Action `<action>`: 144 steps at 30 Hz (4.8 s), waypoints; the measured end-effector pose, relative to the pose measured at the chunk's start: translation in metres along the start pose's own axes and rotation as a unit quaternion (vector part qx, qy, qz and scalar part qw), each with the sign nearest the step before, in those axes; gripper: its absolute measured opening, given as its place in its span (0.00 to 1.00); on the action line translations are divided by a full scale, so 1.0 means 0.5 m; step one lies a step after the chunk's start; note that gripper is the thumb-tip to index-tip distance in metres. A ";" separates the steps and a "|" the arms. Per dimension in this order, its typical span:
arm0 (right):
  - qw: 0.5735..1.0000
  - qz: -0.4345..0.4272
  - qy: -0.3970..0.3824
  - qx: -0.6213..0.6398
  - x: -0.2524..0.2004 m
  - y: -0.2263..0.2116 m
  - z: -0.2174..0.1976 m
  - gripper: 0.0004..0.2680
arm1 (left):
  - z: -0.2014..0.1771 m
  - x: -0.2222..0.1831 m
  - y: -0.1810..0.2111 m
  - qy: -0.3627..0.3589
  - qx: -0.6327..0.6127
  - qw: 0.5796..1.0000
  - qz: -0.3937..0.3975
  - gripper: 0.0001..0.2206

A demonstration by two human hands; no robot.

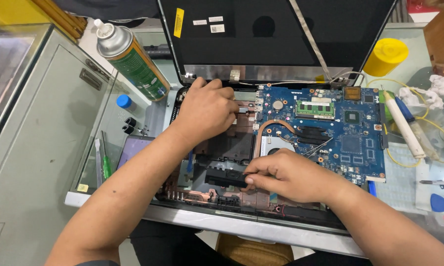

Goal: Cleaning internal laptop components with a brush and spray before reassembling the motherboard and speakers.

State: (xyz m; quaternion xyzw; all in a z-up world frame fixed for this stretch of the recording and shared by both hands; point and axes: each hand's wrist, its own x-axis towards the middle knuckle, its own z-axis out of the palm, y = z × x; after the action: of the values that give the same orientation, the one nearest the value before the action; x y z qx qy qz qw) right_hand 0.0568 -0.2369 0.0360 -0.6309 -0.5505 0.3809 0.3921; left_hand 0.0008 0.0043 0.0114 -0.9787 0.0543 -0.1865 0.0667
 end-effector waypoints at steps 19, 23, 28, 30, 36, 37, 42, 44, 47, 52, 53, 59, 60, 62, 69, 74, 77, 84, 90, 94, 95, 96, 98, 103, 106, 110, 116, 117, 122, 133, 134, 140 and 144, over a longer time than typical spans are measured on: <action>1.000 0.005 -0.022 -0.017 -0.007 0.006 0.010 0.08 | -0.096 0.144 0.003 -0.369 -0.161 0.893 -0.201 0.28; 0.999 0.009 -0.028 -0.023 -0.006 0.002 0.008 0.08 | -0.048 0.163 -0.014 -0.392 -0.159 0.881 -0.211 0.31; 0.999 0.015 -0.033 -0.031 -0.009 0.001 0.008 0.08 | 0.007 0.158 -0.026 -0.364 -0.179 0.886 -0.223 0.31; 0.999 0.008 -0.031 -0.030 -0.010 0.002 0.011 0.08 | 0.035 0.161 -0.035 -0.328 -0.177 0.901 -0.223 0.31; 0.999 0.012 -0.031 -0.034 -0.009 -0.001 0.008 0.09 | -0.044 0.149 -0.010 -0.288 -0.193 0.910 -0.229 0.27; 0.999 0.012 -0.030 -0.035 -0.010 0.002 0.009 0.09 | -0.041 0.151 -0.011 -0.287 -0.193 0.910 -0.228 0.27; 0.999 0.010 -0.029 -0.025 -0.011 0.006 0.011 0.09 | -0.031 0.149 -0.018 -0.262 -0.217 0.910 -0.235 0.25; 0.999 0.011 -0.030 -0.025 -0.012 0.006 0.011 0.09 | -0.048 0.149 -0.014 -0.264 -0.224 0.907 -0.239 0.25; 0.999 0.014 -0.032 -0.027 -0.013 0.000 0.010 0.09 | -0.057 0.148 -0.017 -0.263 -0.228 0.907 -0.237 0.22; 0.999 0.011 -0.030 -0.027 -0.011 0.003 0.008 0.09 | -0.054 0.139 -0.025 -0.240 -0.195 0.934 -0.178 0.15; 0.999 0.012 -0.029 -0.027 -0.012 0.002 0.008 0.09 | -0.053 0.138 -0.024 -0.243 -0.143 0.949 -0.140 0.12; 0.998 0.026 -0.049 -0.038 -0.011 0.003 0.006 0.08 | -0.047 0.138 -0.039 -0.283 -0.031 0.958 0.030 0.13; 0.996 0.040 -0.071 -0.044 -0.007 0.005 0.002 0.09 | -0.037 0.140 -0.051 -0.285 -0.033 0.956 0.061 0.17; 0.995 0.059 -0.070 -0.035 -0.007 -0.003 -0.001 0.09 | -0.028 0.138 -0.062 -0.282 -0.032 0.957 0.065 0.15; 0.983 0.165 -0.085 0.010 -0.004 -0.016 -0.006 0.09 | 0.003 0.126 -0.088 -0.219 -0.089 0.966 0.106 0.06; 0.987 0.129 -0.091 0.020 0.003 0.013 -0.006 0.09 | 0.028 0.112 -0.110 -0.164 -0.055 0.964 0.201 0.16; 0.990 0.102 -0.096 -0.004 0.007 0.043 -0.003 0.09 | 0.032 0.120 -0.122 -0.173 -0.060 0.957 0.225 0.16; 0.992 0.076 -0.099 0.013 0.008 0.069 -0.003 0.10 | 0.046 0.130 -0.129 -0.174 -0.063 0.943 0.275 0.11; 0.992 0.069 -0.097 0.029 0.007 0.070 -0.003 0.09 | 0.058 0.120 -0.131 -0.144 -0.042 0.945 0.289 0.08; 0.990 0.098 -0.097 0.013 0.000 0.040 -0.009 0.09 | -0.033 0.114 -0.118 -0.140 -0.046 0.965 0.215 0.03; 0.994 0.085 -0.066 0.017 0.000 0.046 -0.004 0.10 | -0.067 0.105 -0.115 -0.058 -0.093 0.976 0.189 0.02; 0.997 0.073 -0.034 0.021 -0.002 0.051 0.001 0.10 | -0.103 0.097 -0.111 0.025 -0.138 0.977 0.161 0.02; 0.995 0.092 -0.030 0.030 -0.003 0.049 0.006 0.11 | -0.186 0.062 -0.067 0.049 -0.209 0.969 0.126 0.03; 0.988 0.151 -0.021 0.011 -0.005 0.050 0.009 0.10 | -0.301 -0.089 0.033 0.144 -0.372 0.917 0.011 0.05; 0.986 0.169 -0.001 0.003 -0.009 0.054 0.013 0.10 | -0.269 -0.200 0.074 0.177 -0.413 0.882 -0.142 0.03; 0.990 0.128 0.013 0.054 -0.008 0.058 0.011 0.10 | -0.187 -0.267 0.123 0.195 -0.486 0.810 -0.263 0.03; 0.986 0.111 0.026 0.118 -0.013 0.056 0.012 0.10 | -0.139 -0.266 0.166 0.168 -0.608 0.657 -0.413 0.06; 0.989 0.097 0.025 0.105 -0.012 0.055 0.011 0.10 | -0.135 -0.264 0.167 0.170 -0.622 0.633 -0.427 0.06; 0.984 0.107 0.026 0.143 -0.013 0.062 0.013 0.11 | -0.126 -0.249 0.183 0.196 -0.638 0.608 -0.431 0.07; 0.985 0.120 0.032 0.122 -0.010 0.047 0.014 0.10 | -0.122 -0.233 0.185 0.213 -0.653 0.588 -0.428 0.06; 0.983 0.134 0.035 0.122 -0.010 0.048 0.015 0.10 | -0.123 -0.232 0.184 0.211 -0.653 0.579 -0.440 0.06; 0.990 0.108 0.032 0.086 -0.006 0.039 0.018 0.10 | -0.124 -0.221 0.189 0.228 -0.642 0.557 -0.474 0.05; 0.988 0.115 0.025 0.096 -0.006 0.033 0.019 0.10 | -0.112 -0.214 0.196 0.258 -0.639 0.534 -0.490 0.06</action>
State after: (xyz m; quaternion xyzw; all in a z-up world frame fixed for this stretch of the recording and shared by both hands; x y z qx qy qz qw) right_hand 0.0541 -0.2403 0.0173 -0.6587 -0.4249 0.4592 0.4179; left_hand -0.1269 -0.0843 0.0099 -0.5441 -0.3147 -0.3497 -0.6947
